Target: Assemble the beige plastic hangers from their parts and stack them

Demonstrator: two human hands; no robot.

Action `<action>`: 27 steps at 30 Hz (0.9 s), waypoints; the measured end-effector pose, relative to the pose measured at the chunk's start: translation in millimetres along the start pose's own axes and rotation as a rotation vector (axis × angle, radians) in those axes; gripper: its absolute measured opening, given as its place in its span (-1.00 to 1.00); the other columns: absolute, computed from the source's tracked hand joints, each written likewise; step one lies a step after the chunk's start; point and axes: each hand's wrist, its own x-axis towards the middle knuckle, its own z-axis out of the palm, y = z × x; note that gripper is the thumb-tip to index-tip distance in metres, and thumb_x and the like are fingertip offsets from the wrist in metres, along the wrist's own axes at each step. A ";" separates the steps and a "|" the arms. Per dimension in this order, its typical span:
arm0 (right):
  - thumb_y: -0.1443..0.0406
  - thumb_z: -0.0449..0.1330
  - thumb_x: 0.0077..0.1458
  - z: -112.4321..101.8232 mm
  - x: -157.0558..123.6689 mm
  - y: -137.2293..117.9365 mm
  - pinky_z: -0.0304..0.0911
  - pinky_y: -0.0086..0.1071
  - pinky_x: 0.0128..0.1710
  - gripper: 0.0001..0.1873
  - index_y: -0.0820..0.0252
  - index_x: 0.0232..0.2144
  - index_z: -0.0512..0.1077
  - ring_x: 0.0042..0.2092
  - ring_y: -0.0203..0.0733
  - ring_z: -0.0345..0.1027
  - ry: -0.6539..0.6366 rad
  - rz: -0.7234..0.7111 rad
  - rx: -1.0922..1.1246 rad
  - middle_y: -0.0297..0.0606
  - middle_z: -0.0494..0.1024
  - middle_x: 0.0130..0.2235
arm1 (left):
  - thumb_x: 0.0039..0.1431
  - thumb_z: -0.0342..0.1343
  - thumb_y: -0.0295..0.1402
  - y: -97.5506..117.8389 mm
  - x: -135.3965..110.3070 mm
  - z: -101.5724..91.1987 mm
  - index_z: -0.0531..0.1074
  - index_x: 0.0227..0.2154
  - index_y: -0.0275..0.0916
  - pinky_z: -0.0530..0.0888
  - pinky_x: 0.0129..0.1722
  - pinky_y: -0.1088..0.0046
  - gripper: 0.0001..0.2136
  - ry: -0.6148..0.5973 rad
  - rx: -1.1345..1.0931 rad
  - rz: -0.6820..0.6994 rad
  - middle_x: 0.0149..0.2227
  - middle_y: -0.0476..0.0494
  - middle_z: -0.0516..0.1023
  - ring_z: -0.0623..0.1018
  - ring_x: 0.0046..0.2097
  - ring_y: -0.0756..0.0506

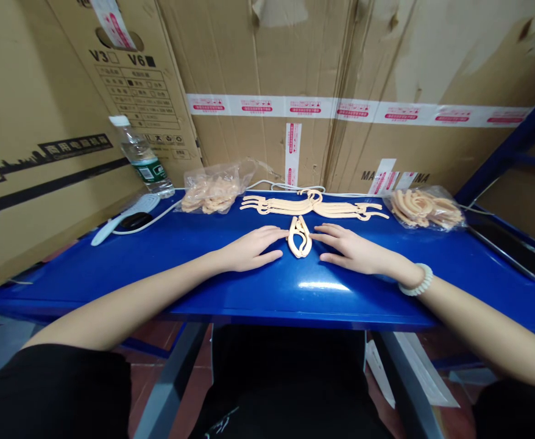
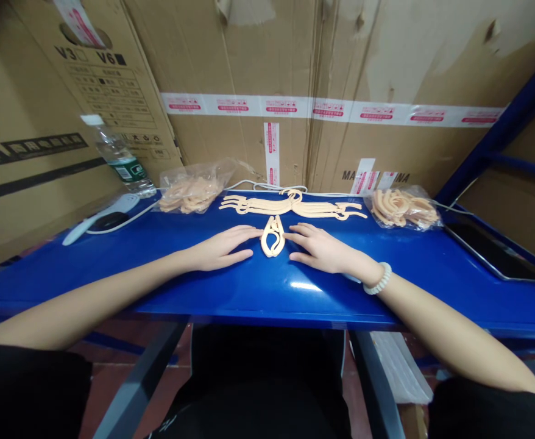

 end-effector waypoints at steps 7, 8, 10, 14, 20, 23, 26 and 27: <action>-0.04 0.00 0.38 2.3 -1.0 4.4 0.10 0.15 0.33 -0.31 0.21 0.38 0.19 0.37 0.21 0.11 -0.040 0.037 -0.004 0.11 0.21 0.37 | 0.45 -0.08 -0.19 -2.6 -1.5 2.0 0.17 0.34 -0.23 0.20 0.36 0.00 -0.51 -0.020 0.034 -0.005 0.35 -0.31 0.29 0.27 0.36 -0.27; -0.04 0.00 0.38 2.2 -0.8 4.2 0.09 0.15 0.33 -0.31 0.21 0.38 0.19 0.37 0.22 0.11 -0.042 0.037 -0.010 0.11 0.20 0.37 | 0.45 -0.09 -0.20 -3.4 -1.8 2.4 0.18 0.34 -0.22 0.19 0.37 -0.01 -0.52 -0.020 0.041 -0.013 0.35 -0.29 0.28 0.25 0.37 -0.27; -0.04 0.00 0.38 1.9 -0.6 3.6 0.09 0.17 0.33 -0.32 0.20 0.38 0.20 0.37 0.22 0.10 -0.040 0.031 -0.021 0.11 0.20 0.37 | 0.45 -0.10 -0.19 -4.9 -2.4 3.1 0.20 0.33 -0.21 0.16 0.38 -0.03 -0.53 -0.022 0.054 -0.029 0.36 -0.26 0.28 0.22 0.38 -0.29; -0.04 0.01 0.38 1.5 -0.2 2.2 0.10 0.18 0.31 -0.31 0.22 0.37 0.20 0.36 0.24 0.11 -0.040 0.022 -0.020 0.13 0.21 0.36 | 0.45 -0.10 -0.18 -6.5 -2.8 3.9 0.21 0.33 -0.24 0.16 0.39 -0.01 -0.52 -0.024 0.068 -0.038 0.35 -0.27 0.29 0.22 0.39 -0.29; -0.02 0.01 0.38 1.1 0.0 2.0 0.12 0.13 0.31 -0.32 0.24 0.37 0.20 0.35 0.21 0.13 -0.036 0.005 -0.034 0.13 0.21 0.36 | 0.46 -0.11 -0.23 -7.2 -2.4 4.2 0.24 0.30 -0.24 0.21 0.36 0.02 -0.56 0.011 0.076 -0.011 0.31 -0.31 0.33 0.29 0.34 -0.25; -0.02 0.01 0.38 1.4 -0.5 1.9 0.14 0.12 0.30 -0.33 0.22 0.37 0.20 0.34 0.20 0.15 -0.035 0.000 -0.037 0.12 0.22 0.36 | 0.45 -0.10 -0.23 -7.9 -2.5 4.4 0.24 0.29 -0.23 0.24 0.34 0.04 -0.57 0.018 0.077 0.001 0.30 -0.32 0.34 0.31 0.32 -0.25; -0.01 0.02 0.38 0.8 -0.6 1.6 0.15 0.12 0.30 -0.34 0.20 0.36 0.21 0.34 0.20 0.16 -0.027 -0.002 -0.026 0.10 0.23 0.35 | 0.45 -0.10 -0.24 -7.8 -2.5 4.2 0.23 0.30 -0.21 0.25 0.33 0.03 -0.57 0.019 0.073 0.008 0.29 -0.30 0.35 0.32 0.31 -0.25; -0.01 0.03 0.38 0.0 -0.4 1.9 0.15 0.11 0.29 -0.34 0.20 0.36 0.21 0.33 0.19 0.17 -0.025 -0.006 -0.017 0.10 0.24 0.35 | 0.45 -0.10 -0.24 -7.3 -2.5 3.7 0.23 0.30 -0.20 0.25 0.33 0.03 -0.57 0.022 0.072 0.007 0.29 -0.30 0.36 0.32 0.31 -0.25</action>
